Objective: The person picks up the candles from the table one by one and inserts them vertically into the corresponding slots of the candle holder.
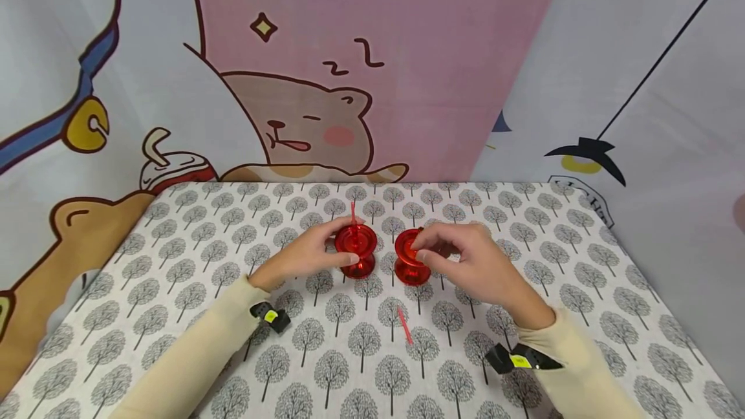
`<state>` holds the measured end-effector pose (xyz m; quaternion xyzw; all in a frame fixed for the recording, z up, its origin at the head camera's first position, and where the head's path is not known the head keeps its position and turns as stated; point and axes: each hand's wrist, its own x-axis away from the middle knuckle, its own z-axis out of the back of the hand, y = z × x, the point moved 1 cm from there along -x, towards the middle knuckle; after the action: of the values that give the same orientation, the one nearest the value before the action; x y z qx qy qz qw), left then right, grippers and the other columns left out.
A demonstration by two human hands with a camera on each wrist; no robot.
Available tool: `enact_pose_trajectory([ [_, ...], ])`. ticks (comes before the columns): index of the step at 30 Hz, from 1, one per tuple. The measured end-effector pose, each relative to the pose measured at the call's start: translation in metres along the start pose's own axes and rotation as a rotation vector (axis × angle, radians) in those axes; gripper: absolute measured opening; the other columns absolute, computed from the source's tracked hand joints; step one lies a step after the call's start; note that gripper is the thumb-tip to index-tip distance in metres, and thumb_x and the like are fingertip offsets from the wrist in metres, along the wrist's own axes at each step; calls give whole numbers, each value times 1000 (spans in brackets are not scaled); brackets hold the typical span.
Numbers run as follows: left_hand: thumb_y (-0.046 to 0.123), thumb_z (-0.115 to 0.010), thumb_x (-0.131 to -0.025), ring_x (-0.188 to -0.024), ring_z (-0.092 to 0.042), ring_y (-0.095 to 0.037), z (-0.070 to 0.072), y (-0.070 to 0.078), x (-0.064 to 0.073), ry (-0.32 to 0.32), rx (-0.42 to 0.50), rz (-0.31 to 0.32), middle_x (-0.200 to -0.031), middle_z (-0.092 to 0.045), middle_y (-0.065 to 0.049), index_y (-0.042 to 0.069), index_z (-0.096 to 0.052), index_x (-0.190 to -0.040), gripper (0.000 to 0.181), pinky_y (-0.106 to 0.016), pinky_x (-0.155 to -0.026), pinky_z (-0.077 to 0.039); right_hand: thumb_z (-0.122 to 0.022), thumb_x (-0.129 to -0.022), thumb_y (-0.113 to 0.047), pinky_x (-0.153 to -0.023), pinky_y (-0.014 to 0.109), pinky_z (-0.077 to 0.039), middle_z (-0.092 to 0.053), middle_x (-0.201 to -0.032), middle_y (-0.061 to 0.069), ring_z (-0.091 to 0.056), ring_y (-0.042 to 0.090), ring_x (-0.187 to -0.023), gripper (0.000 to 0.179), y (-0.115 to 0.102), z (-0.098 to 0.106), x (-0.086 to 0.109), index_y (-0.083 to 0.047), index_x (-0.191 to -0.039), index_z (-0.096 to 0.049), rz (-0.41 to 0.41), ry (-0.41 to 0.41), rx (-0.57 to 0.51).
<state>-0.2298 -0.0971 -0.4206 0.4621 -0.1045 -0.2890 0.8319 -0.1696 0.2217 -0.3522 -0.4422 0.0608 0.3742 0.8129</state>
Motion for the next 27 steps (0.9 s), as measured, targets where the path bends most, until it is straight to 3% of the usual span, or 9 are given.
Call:
enact_pose_trajectory([
  [4, 30, -85, -97, -132, -65, -30, 1, 1, -1, 34, 3, 21, -145, -67, -11, 7, -47, -165, 81, -49, -111, -55, -76, -99, 5, -71, 24, -61, -76, -96, -9, -70, 11, -80, 26, 3, -9, 5, -19, -109, -79, 7, -51, 24],
  [7, 32, -85, -97, -141, -58, -32, 1, 3, -1, 100, 39, 9, -156, -57, -10, 9, -42, -167, 85, -48, -113, -54, -77, -98, 3, -73, 25, -62, -76, -97, -11, -71, 10, -82, 27, 6, -17, 9, -22, -108, -78, 23, -89, 33],
  [11, 39, -82, -99, -150, -49, -34, 5, 8, -1, 232, 122, -86, -165, -46, -11, 9, -37, -170, 90, -55, -121, -46, -78, -99, 0, -75, 27, -63, -76, -99, -11, -71, 9, -84, 23, 10, -24, 11, -20, -110, -79, 26, -147, 28],
  [18, 82, -70, -91, -153, -45, -36, 12, 33, 2, 414, 207, -256, -167, -43, -20, 3, -37, -169, 116, -58, -121, -45, -78, -98, 0, -75, 28, -64, -78, -99, -8, -71, 5, -88, 15, 12, -29, 14, -11, -109, -81, -47, -257, 98],
  [22, 80, -70, -92, -153, -43, -36, 11, 51, 6, 477, 207, -324, -166, -43, -21, 0, -42, -165, 112, -54, -124, -43, -78, -99, -6, -75, 28, -64, -77, -98, -8, -69, 3, -86, 11, 11, -32, 15, -7, -109, -81, -99, -329, 106],
  [27, 70, -72, -94, -152, -44, -29, 3, 73, 14, 542, 101, -445, -163, -47, -15, 1, -51, -160, 98, -51, -126, -39, -79, -96, -4, -65, 24, -58, -72, -89, -13, -61, 0, -74, 12, 12, -37, 17, -5, -108, -81, -130, -413, 81],
])
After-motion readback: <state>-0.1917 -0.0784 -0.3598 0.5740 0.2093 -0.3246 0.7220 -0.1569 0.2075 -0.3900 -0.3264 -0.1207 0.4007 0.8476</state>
